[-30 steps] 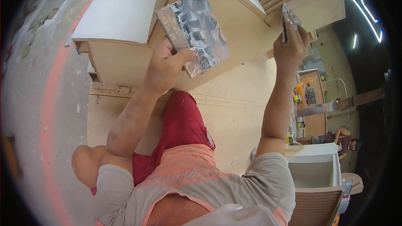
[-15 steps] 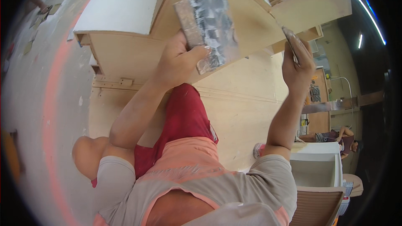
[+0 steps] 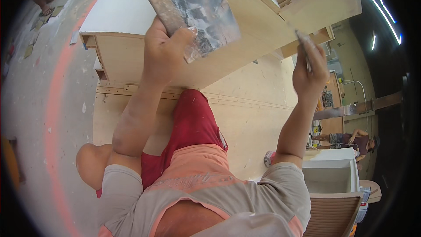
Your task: The person applies wood filler to joints and surfaces of a wooden cabinet or shelf using putty knives.
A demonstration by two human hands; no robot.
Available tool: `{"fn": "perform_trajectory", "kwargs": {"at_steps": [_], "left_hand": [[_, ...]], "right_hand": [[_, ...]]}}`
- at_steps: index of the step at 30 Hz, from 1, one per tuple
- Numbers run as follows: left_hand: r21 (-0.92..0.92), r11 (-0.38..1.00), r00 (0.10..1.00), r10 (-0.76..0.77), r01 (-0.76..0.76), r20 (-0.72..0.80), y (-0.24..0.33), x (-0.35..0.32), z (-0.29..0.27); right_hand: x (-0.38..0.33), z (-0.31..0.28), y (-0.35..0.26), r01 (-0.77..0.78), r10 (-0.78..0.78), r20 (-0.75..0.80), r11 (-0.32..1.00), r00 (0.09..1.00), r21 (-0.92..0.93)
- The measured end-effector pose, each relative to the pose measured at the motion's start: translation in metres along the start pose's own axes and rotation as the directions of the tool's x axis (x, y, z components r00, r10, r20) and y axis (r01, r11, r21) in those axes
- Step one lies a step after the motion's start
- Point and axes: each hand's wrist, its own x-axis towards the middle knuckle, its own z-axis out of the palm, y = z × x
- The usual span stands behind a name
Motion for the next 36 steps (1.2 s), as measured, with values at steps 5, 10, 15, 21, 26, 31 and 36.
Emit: {"fn": "perform_trajectory", "kwargs": {"at_steps": [5,10,15,21,26,31,36], "left_hand": [[-0.051,0.996,0.998,-0.066,0.067,0.018,0.000,0.002,-0.001],[-0.053,0.995,0.995,-0.076,0.079,0.060,0.000,0.000,0.002],[-0.041,0.993,0.992,-0.104,0.108,0.074,-0.006,0.002,-0.003],[-0.017,0.994,0.989,-0.104,0.106,0.107,-0.011,-0.002,0.002],[-0.003,0.995,0.987,-0.100,0.101,0.123,-0.011,-0.002,0.003],[-0.025,0.988,0.982,-0.149,0.153,0.115,-0.014,-0.003,0.002],[-0.049,0.981,0.974,-0.178,0.186,0.139,-0.026,-0.010,0.012]], "right_hand": [[0.019,0.032,0.039,0.066,-0.116,-0.129,0.940,0.985,-0.336],[0.002,0.075,0.053,0.046,-0.132,-0.110,0.822,0.985,-0.567],[-0.018,0.075,0.041,0.058,-0.094,-0.059,0.891,0.994,-0.451],[-0.001,0.042,0.049,-0.064,0.040,-0.133,0.982,0.990,-0.179],[-0.015,0.065,0.054,-0.043,-0.002,-0.136,0.945,0.991,-0.325],[-0.044,0.097,0.043,0.016,-0.055,-0.079,0.906,0.995,-0.424],[-0.050,0.043,0.021,-0.370,0.348,0.128,0.845,0.929,0.386]]}}
